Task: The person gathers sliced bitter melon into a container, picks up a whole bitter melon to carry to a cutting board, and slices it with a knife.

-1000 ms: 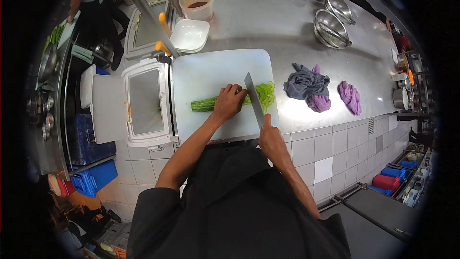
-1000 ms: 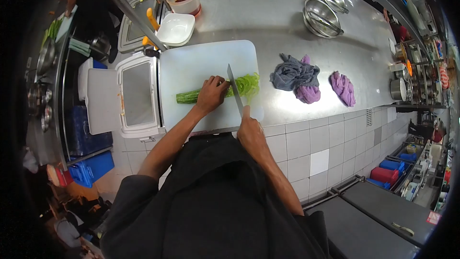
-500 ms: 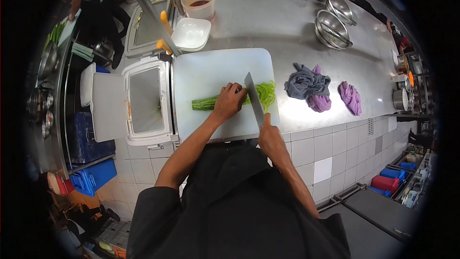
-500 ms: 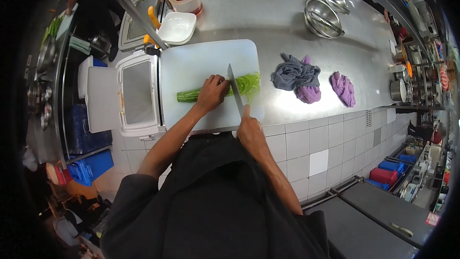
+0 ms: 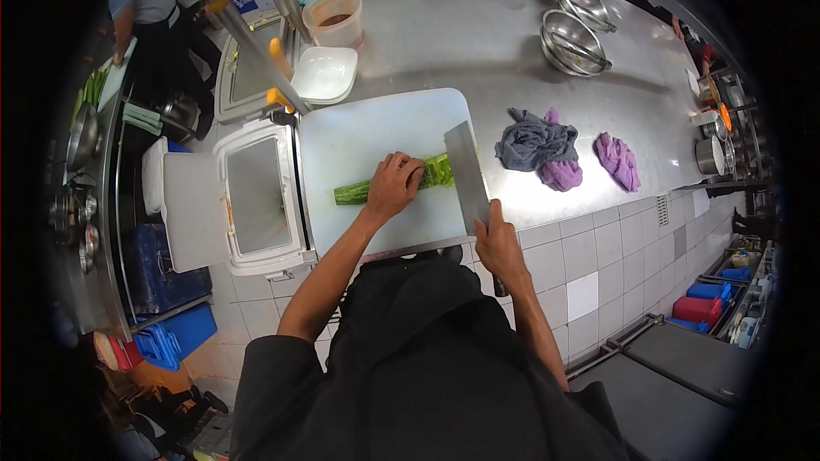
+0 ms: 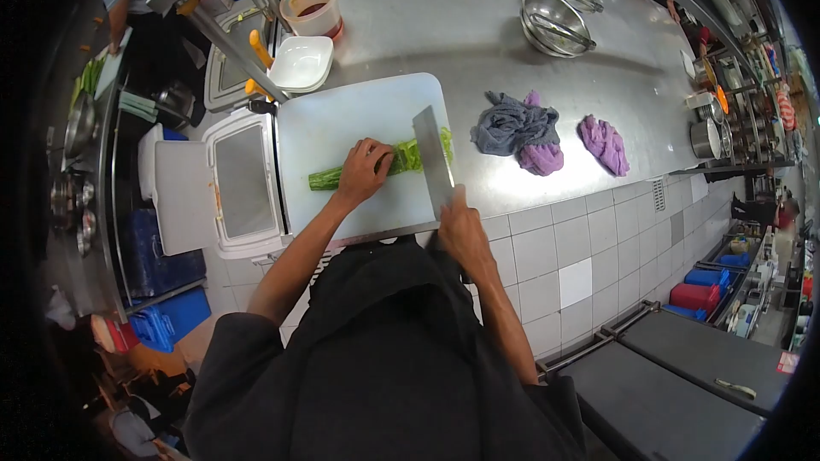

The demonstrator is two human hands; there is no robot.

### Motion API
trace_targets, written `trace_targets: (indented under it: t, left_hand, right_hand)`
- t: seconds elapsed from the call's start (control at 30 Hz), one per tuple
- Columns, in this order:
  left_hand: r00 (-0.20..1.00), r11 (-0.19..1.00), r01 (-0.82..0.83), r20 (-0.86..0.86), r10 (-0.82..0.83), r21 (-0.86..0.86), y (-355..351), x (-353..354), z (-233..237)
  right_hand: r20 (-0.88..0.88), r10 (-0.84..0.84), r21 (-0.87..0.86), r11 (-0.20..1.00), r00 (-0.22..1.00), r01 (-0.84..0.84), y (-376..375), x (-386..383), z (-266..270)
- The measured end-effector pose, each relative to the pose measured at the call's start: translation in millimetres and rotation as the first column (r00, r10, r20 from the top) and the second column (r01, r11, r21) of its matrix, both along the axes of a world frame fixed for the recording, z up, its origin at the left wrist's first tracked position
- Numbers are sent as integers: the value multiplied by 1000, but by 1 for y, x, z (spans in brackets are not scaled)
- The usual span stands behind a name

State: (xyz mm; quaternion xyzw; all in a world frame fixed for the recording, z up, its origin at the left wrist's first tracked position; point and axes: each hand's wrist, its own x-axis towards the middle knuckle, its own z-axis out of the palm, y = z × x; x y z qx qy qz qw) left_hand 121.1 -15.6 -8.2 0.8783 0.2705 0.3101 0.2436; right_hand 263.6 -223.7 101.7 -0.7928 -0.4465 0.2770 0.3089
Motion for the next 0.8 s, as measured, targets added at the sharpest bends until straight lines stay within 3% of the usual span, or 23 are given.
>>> trace_targets:
  t: [0.17,0.23,0.37,0.43,0.57,0.63,0.8]
  left_hand:
    - [998,998,56,-15,-56,35,-2,11,21]
    - [958,999,-46,-284,42,-7,-6,25,30]
    - [870,994,-90,-482,106,56,-6,45,40]
    - [828,984,-118,-560,23,-133,-3,51,39]
    - [842,936,-179,-539,-12,-302,14,55,43]
    - [850,847,-191,-515,-109,-496,25,55,47]
    - [914,807,-102,-374,-155,-582,42,59,60]
  right_hand:
    - [-40,-170,-31,985,985,169,-11,7,19]
    - [-29,-181,7,983,983,181,-16,11,19]
    - [-77,-239,-23,971,968,237,-22,14,32]
    - [-93,-253,-14,968,963,252,-25,15,32]
    - [-94,-272,-5,962,958,273,-30,18,30]
    - [-111,-286,-3,958,952,288,-32,19,33]
    - [-205,-321,-66,947,925,314,-35,22,46]
